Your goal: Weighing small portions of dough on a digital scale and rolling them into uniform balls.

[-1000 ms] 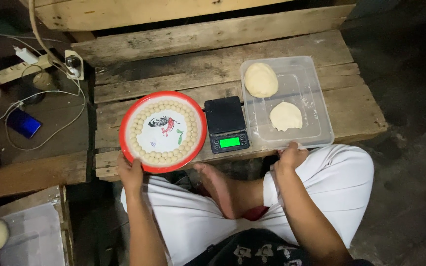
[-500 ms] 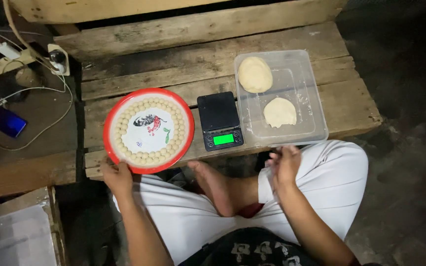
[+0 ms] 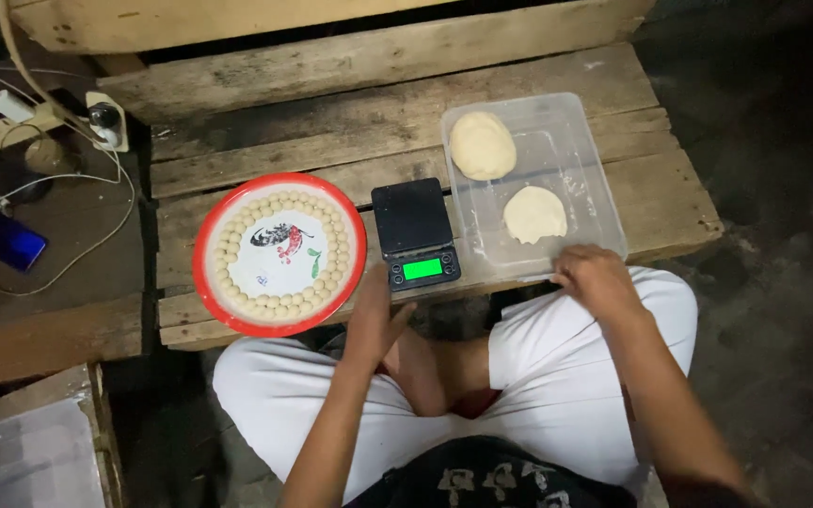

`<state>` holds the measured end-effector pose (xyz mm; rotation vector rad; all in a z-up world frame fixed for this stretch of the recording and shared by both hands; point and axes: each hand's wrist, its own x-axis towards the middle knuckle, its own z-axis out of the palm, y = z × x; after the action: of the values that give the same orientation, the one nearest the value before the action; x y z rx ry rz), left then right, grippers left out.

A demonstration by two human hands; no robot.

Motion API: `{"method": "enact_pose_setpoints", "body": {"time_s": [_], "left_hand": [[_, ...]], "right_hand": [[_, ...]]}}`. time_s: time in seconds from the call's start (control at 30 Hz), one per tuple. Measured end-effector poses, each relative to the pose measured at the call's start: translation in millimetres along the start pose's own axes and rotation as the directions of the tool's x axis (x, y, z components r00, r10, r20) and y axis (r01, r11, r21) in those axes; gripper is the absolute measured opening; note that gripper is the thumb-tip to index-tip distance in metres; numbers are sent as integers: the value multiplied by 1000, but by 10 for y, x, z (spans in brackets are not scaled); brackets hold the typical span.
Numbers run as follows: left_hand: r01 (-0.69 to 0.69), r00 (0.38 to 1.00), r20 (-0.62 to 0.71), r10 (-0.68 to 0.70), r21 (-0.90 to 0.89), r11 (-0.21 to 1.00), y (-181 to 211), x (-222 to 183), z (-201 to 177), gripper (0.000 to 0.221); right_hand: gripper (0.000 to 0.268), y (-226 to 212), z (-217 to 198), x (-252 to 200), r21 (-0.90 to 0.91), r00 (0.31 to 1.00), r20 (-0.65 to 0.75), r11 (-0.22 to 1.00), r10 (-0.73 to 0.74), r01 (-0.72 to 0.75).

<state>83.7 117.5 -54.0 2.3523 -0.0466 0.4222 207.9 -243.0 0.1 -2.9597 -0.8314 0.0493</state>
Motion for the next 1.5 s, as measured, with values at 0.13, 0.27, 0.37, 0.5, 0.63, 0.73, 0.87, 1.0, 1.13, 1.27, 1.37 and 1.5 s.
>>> {"method": "enact_pose_setpoints", "body": {"time_s": [0.13,0.27,0.37,0.5,0.63,0.73,0.87,1.0,1.13,1.27,1.37,1.5], "left_hand": [[-5,995,103,-4,94,996,-151,197,127,100],[46,984,171,-48,16,999,-233,379,179,103],[96,970,231,-76,-79,992,-83,541,63,115],[157,959,262,-106,-182,971,-126,557,59,105],[136,976,193,-100,-185,973,-194,516,170,96],[137,980,162,-120,-102,985,-74,291,151,91],[460,865,304,-400,-160,873,-433,-418,1049,88],[-96,945,287,157,-215,972,958,-77,503,25],[-402,914,79,398,35,915,696,-20,1447,56],[-448,894,94,438,171,878,530,17,1918,74],[-417,909,76,410,193,888,620,23,1758,54],[-417,909,99,405,207,885,547,6,1815,64]], "right_hand": [[19,20,-83,-8,69,984,58,983,166,-169],[41,-78,-157,-17,182,960,93,944,263,-276],[38,-149,-248,-24,220,951,110,926,290,-308],[37,-157,-233,-3,223,947,116,921,301,-320],[35,-166,-191,22,181,942,95,925,321,-333],[25,-232,-217,21,138,974,-16,966,225,-220],[18,-218,91,65,145,994,-107,988,-32,47],[20,-299,144,104,89,982,-139,986,-127,140],[27,-290,179,73,27,988,-118,994,-105,109],[40,-241,296,101,-1,992,-78,995,-102,102],[43,-235,293,144,17,984,-131,992,-121,124],[47,-181,309,245,20,976,-158,987,-153,158]]}}
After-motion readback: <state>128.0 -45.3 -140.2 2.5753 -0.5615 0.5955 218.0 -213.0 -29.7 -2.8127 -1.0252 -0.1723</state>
